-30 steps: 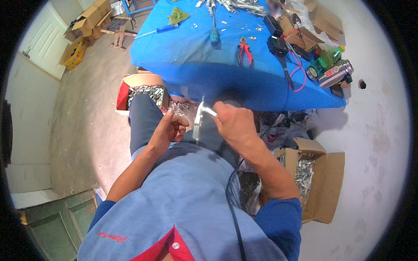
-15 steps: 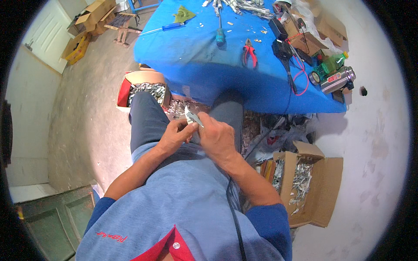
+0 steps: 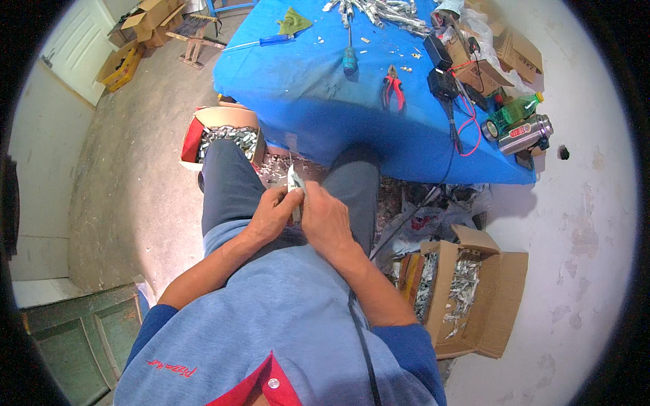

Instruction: The person assembles metal components by hand and using tools. They pick up a metal tube, insert a small component into the end, use a screwdriver to press it into place, and then use pliers to adjust the metal fitting.

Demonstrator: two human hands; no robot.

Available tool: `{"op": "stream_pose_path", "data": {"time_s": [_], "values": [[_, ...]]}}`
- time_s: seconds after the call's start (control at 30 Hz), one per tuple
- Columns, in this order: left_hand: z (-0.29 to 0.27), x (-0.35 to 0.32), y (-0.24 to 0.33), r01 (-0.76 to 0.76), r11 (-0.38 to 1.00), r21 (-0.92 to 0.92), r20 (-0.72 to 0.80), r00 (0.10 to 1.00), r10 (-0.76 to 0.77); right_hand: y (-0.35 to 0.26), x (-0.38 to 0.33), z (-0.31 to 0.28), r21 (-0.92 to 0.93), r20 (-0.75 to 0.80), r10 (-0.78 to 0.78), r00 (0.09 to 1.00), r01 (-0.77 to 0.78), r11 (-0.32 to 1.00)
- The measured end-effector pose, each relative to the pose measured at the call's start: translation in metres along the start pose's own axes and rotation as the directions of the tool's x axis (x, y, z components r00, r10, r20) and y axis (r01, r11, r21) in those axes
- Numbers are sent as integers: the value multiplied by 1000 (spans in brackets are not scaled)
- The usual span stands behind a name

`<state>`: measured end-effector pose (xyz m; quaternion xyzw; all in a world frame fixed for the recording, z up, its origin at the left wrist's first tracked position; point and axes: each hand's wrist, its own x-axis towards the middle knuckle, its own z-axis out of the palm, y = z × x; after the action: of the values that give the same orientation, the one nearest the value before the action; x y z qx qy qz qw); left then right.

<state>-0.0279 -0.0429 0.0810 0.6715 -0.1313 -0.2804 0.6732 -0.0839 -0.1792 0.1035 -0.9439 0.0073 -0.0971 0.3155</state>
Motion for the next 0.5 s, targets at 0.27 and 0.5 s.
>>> {"op": "stream_pose_path", "data": {"time_s": [0.27,0.5], "values": [[6,-2,6,-167,960,224,-105,975,194,-2,28,-27,124,230,-34,973,6,992],[2,-10,29,-96,975,202,48,995,88,20,20,-40,562,463,39,886,-326,760]]}}
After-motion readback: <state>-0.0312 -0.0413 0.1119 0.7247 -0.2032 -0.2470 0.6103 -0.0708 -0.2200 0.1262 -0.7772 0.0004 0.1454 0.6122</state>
